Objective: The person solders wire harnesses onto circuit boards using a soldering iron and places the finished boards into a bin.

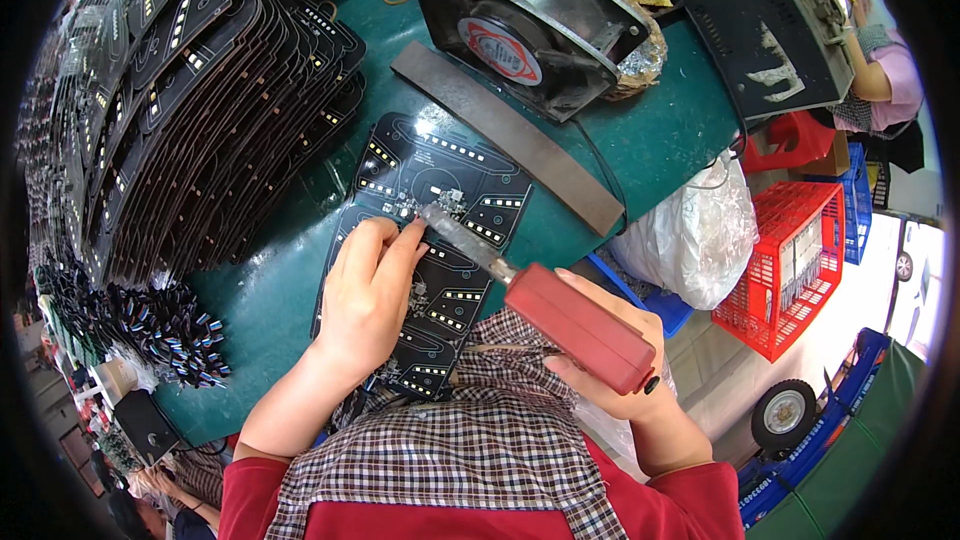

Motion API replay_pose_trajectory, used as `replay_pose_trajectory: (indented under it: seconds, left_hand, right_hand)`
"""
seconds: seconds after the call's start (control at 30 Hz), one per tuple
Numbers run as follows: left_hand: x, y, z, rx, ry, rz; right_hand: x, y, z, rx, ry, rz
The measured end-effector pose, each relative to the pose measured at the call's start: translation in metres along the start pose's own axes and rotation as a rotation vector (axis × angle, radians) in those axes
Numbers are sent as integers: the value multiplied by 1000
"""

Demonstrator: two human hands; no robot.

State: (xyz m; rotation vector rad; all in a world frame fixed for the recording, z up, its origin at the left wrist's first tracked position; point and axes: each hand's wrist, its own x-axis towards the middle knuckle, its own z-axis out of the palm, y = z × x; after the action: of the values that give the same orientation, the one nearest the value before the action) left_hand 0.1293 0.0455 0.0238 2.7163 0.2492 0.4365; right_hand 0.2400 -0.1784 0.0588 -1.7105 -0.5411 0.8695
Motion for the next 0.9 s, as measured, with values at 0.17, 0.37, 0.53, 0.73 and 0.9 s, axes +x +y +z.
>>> replay_pose_trajectory:
  seconds: [0.17,0.37,0.53,0.73,0.9]
  left_hand:
    - [0,1,-1,-14,-5,-1]
    - [2,3,-4,37,-24,14]
    - [5,9,-12,116,-130,26]
    - [0,14,-4,-8,-34,-99]
    - [0,9,-1,66,-53,-12]
  right_hand:
    - [-20,21,-7,218,7,54]
    - [-22,24,-6,147,-44,37]
    - [-20,21,-3,183,-50,50]
    - [-19,16,0,290,49,111]
    - [-19,19,0,268,38,134]
